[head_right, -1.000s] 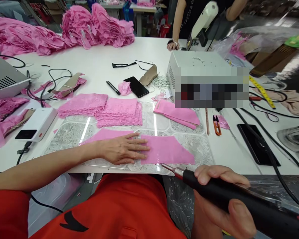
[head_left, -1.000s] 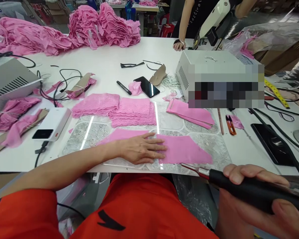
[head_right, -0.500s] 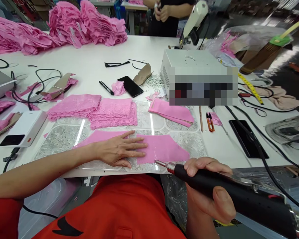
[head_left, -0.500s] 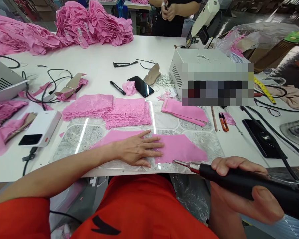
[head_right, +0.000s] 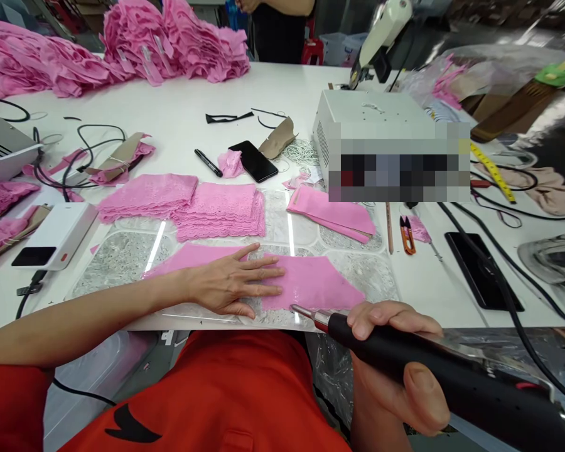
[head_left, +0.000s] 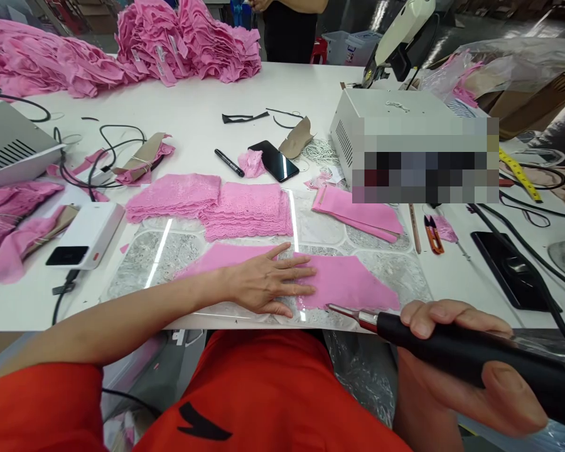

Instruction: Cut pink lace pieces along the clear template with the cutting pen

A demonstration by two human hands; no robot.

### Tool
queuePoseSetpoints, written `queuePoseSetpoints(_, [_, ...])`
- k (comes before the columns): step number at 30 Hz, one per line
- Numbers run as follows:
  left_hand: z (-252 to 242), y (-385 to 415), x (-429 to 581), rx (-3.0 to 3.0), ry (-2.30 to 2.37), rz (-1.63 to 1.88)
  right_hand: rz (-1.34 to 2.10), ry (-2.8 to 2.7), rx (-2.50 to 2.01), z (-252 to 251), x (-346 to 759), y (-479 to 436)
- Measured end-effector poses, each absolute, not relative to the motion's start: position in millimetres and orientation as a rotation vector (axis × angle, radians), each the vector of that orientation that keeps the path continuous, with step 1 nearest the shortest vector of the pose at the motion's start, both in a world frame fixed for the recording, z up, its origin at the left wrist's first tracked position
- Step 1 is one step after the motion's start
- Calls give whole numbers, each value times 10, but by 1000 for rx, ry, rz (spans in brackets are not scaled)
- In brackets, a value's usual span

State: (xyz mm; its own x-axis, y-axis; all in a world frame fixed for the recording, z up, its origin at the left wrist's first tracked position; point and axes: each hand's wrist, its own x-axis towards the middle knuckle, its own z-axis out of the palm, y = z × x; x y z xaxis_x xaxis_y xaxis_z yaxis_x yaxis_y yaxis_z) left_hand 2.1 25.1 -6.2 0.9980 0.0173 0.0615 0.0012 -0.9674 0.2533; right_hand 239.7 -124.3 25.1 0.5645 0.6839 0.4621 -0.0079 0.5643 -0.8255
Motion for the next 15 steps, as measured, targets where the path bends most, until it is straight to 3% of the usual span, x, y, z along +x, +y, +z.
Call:
queuePoseSetpoints(9, [-42, 198, 120, 2877, 19, 112, 422, -776, -976, 282, 2416, -1237])
queuePoseSetpoints(15, [-43, 218, 182, 2841, -27, 178, 35, -656, -1008, 302, 2805, -1281])
